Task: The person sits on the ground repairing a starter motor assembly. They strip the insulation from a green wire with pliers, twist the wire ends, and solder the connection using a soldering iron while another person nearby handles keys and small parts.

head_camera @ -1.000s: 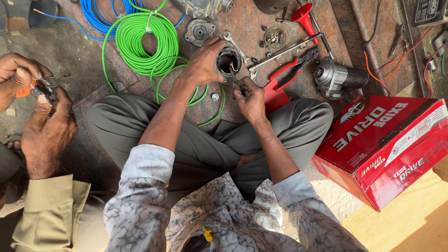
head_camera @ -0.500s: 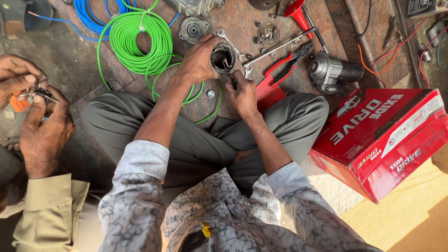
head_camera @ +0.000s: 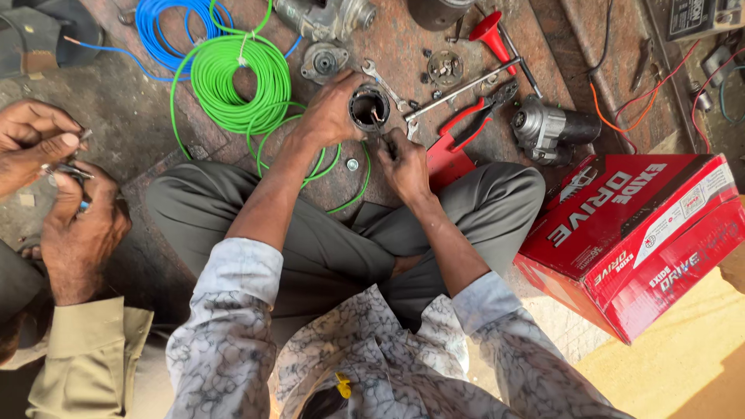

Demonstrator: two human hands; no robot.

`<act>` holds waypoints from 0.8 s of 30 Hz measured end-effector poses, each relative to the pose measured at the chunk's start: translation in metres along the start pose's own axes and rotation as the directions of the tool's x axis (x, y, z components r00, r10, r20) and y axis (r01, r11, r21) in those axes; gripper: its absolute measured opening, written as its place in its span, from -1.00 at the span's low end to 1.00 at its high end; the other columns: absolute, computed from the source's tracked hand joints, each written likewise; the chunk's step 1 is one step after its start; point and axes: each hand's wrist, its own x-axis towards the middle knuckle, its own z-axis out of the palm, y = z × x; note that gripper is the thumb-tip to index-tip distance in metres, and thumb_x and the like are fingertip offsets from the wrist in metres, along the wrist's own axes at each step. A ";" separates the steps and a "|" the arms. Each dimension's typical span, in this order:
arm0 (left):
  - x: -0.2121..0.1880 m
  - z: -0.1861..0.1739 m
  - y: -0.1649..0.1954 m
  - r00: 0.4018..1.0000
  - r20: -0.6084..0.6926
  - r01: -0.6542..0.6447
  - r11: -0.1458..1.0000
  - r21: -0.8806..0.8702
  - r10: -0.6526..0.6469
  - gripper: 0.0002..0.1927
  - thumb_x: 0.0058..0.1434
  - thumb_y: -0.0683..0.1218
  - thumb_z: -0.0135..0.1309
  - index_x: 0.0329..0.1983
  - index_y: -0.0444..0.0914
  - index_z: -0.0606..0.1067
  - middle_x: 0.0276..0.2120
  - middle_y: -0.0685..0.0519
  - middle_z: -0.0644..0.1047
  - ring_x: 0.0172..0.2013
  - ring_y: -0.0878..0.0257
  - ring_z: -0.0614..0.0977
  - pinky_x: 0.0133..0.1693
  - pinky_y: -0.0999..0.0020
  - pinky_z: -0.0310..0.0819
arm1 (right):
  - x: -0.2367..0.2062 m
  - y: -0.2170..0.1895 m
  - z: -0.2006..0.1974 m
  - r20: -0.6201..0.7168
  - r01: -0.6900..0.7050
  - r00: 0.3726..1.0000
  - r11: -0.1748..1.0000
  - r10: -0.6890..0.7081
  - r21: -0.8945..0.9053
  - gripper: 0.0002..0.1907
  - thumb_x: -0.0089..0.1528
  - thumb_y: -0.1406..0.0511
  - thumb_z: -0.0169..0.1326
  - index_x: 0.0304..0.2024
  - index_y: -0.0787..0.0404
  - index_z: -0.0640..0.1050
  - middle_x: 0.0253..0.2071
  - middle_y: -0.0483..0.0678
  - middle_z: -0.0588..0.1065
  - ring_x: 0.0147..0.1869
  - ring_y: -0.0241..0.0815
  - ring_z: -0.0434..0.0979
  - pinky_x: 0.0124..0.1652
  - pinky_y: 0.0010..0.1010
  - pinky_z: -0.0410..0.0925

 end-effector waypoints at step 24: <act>-0.001 -0.009 0.004 1.000 -0.012 -0.010 0.998 -0.058 0.009 -0.04 -0.36 -0.09 0.56 0.20 -0.19 0.43 0.20 -0.06 0.47 0.28 -0.07 0.42 0.30 0.13 0.28 | 0.001 -0.006 0.007 -0.040 -0.036 0.998 0.998 0.038 0.060 -0.84 0.27 0.40 0.21 -0.14 0.34 0.52 -0.39 0.12 0.60 -0.35 -0.09 0.67 -0.34 -0.32 0.46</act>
